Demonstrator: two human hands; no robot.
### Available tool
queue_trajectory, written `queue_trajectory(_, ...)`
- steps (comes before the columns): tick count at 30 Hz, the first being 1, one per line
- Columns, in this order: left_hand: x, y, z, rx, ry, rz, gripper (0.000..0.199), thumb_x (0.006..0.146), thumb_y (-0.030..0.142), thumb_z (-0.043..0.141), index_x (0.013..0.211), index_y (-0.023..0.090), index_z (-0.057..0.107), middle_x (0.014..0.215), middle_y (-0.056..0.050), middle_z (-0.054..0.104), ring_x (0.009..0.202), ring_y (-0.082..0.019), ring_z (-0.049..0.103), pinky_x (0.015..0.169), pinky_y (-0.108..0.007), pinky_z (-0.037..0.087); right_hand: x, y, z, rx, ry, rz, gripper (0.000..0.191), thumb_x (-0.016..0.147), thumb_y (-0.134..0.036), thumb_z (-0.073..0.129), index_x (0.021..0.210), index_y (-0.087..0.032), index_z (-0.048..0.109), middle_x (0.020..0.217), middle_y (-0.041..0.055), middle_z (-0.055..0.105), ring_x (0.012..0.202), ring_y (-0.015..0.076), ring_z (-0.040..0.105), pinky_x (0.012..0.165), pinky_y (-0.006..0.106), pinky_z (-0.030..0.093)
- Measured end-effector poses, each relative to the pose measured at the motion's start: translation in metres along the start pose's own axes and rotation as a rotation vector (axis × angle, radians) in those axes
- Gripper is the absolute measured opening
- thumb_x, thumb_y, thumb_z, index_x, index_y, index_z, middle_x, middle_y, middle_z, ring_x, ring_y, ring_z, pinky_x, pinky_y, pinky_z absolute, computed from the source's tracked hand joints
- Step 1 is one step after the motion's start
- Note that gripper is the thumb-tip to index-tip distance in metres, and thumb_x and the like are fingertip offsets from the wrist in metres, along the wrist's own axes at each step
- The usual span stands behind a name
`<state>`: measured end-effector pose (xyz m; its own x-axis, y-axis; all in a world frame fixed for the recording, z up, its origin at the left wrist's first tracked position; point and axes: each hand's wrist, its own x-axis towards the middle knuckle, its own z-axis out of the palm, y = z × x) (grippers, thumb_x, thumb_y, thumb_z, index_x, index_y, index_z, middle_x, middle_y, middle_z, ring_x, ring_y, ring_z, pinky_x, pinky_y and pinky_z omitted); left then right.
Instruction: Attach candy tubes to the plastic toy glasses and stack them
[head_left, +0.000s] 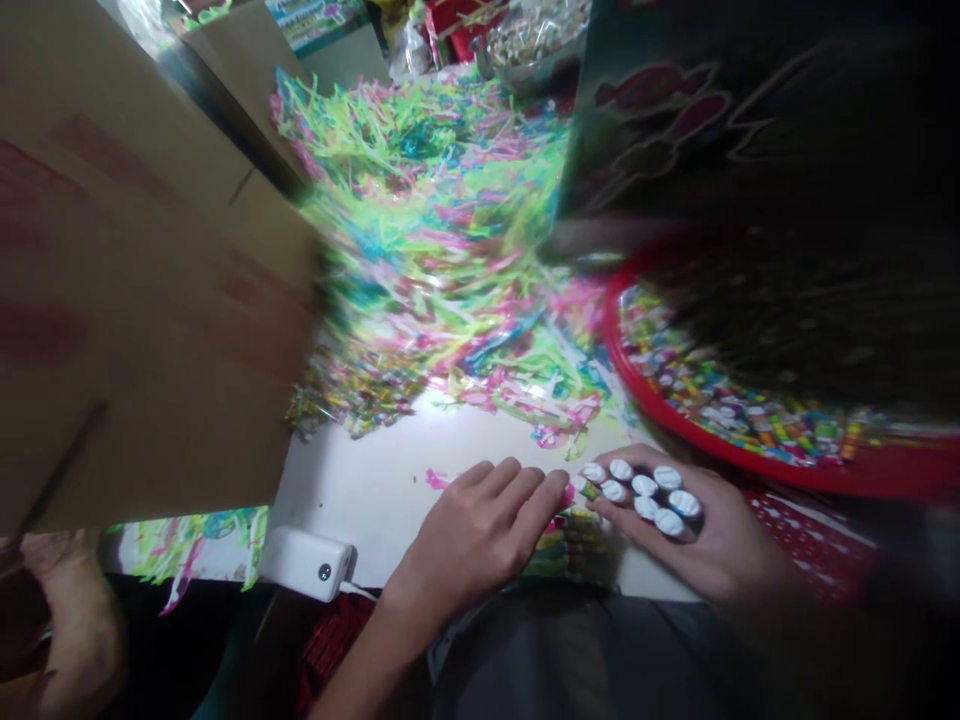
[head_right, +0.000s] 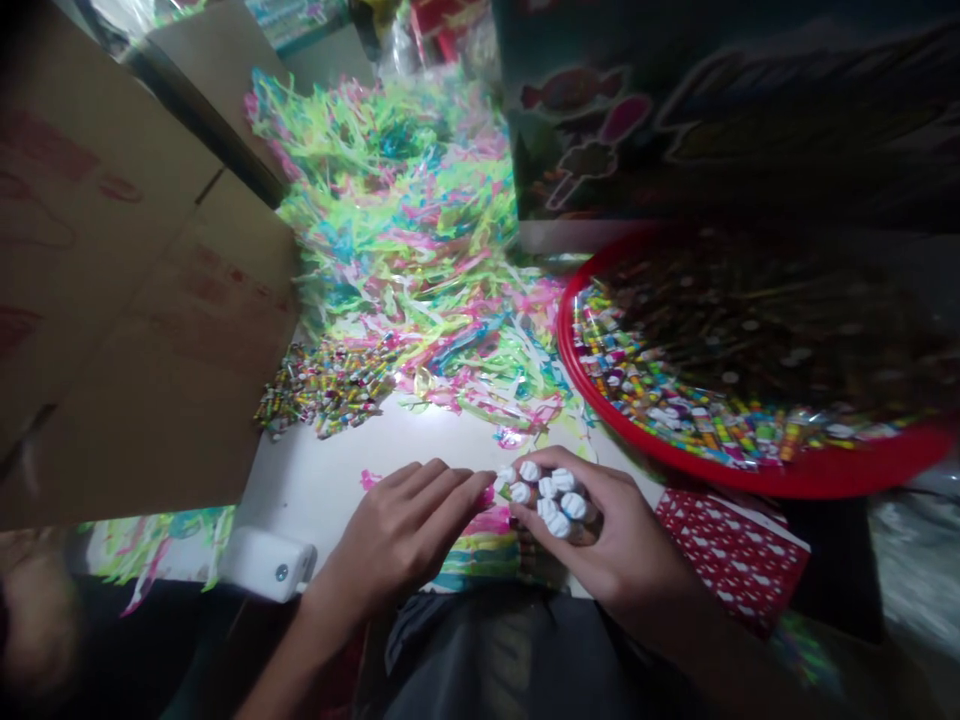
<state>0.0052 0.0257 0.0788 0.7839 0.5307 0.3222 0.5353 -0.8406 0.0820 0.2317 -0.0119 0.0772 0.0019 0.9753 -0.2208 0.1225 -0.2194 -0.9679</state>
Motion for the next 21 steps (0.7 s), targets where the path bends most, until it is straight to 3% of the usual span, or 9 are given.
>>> queue_trajectory(4,0.000,-0.002,0.001,-0.024,0.004,-0.002,0.022,0.109,0.020,0.055,0.128,0.011,0.060,0.100,-0.005,0.076,0.084,-0.016,0.066,0.069,-0.032,0.049,0.000,0.003,0.000,0.006,0.008,0.044,0.026,0.089,-0.046,0.081,0.100,-0.023,0.076,0.097,0.0084,0.078,0.084,0.0278,0.074,0.071,0.034,0.064)
queue_trajectory(9,-0.003,-0.004,0.005,-0.045,0.014,-0.011,0.024,0.108,0.021,0.057,0.130,0.011,0.061,0.101,-0.005,0.076,0.084,-0.016,0.063,0.069,-0.032,0.046,-0.002,0.002,0.004,0.048,0.060,0.120,0.029,0.087,-0.044,0.083,0.107,-0.024,0.075,0.101,0.0060,0.079,0.094,0.0268,0.076,0.084,0.031,0.065)
queue_trajectory(11,-0.004,-0.004,0.006,-0.044,-0.002,-0.012,0.025,0.107,0.021,0.059,0.130,0.011,0.060,0.101,-0.005,0.075,0.084,-0.017,0.063,0.069,-0.033,0.046,-0.002,0.002,0.005,0.038,0.056,0.086,0.028,0.087,-0.046,0.082,0.104,-0.024,0.076,0.100,0.0063,0.079,0.090,0.0259,0.076,0.079,0.030,0.064)
queue_trajectory(16,-0.006,-0.004,0.007,-0.008,-0.048,0.003,0.021,0.108,0.022,0.057,0.127,0.013,0.060,0.097,-0.003,0.073,0.083,-0.017,0.061,0.067,-0.034,0.042,0.003,0.008,-0.002,-0.084,-0.095,-0.054,0.019,0.085,-0.030,0.079,0.102,-0.023,0.075,0.099,0.0056,0.076,0.088,0.0246,0.072,0.075,0.028,0.059)
queue_trajectory(21,-0.010,-0.006,0.014,-0.012,-0.138,0.023,0.016,0.110,0.022,0.052,0.124,0.016,0.058,0.090,-0.001,0.070,0.082,-0.018,0.061,0.066,-0.035,0.040,0.013,0.023,-0.012,-0.155,-0.309,-0.049,0.017,0.084,-0.018,0.075,0.099,-0.024,0.071,0.091,-0.0004,0.072,0.082,0.0185,0.067,0.071,0.023,0.052)
